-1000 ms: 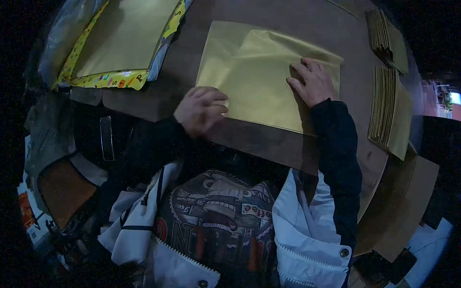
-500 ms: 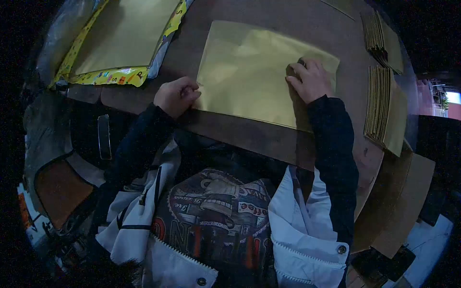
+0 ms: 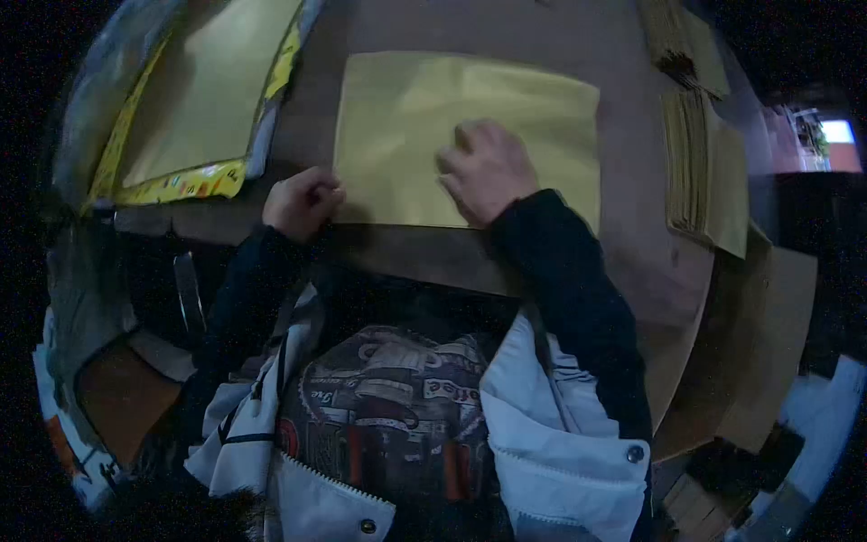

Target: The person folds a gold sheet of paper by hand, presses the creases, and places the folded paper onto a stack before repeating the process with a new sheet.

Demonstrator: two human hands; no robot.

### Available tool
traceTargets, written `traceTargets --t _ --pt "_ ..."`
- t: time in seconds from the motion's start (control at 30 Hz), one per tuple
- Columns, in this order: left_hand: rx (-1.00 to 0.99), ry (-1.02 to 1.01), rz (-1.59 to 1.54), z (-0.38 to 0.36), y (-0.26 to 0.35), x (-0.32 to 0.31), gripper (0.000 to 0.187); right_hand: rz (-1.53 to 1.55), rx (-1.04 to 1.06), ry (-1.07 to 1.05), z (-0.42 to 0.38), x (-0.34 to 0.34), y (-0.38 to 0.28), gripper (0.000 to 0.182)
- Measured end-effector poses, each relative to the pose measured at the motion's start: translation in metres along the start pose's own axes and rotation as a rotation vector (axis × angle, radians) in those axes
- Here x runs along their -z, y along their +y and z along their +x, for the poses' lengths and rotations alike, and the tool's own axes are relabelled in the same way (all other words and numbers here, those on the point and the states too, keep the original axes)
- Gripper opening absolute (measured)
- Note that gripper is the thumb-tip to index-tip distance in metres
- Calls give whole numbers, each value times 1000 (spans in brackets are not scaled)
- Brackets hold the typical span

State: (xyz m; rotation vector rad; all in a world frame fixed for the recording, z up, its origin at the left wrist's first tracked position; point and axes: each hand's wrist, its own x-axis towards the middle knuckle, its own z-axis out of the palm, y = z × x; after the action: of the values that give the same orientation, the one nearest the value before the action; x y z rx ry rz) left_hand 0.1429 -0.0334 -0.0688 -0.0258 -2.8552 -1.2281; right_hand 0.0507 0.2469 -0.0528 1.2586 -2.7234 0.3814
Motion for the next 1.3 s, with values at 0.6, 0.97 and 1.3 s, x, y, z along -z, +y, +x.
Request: traceTargets --t 0.6,0.97,1.3 --pt "-483 -106 364 30 95 -71 11 -45 -259 85 -85 2 -4 28" --pt "-473 -186 485 52 73 -61 45 -89 -138 151 27 21 16 42" --pt "-388 -313 640 58 76 -56 74 -54 -386 -23 66 -38 70 70"
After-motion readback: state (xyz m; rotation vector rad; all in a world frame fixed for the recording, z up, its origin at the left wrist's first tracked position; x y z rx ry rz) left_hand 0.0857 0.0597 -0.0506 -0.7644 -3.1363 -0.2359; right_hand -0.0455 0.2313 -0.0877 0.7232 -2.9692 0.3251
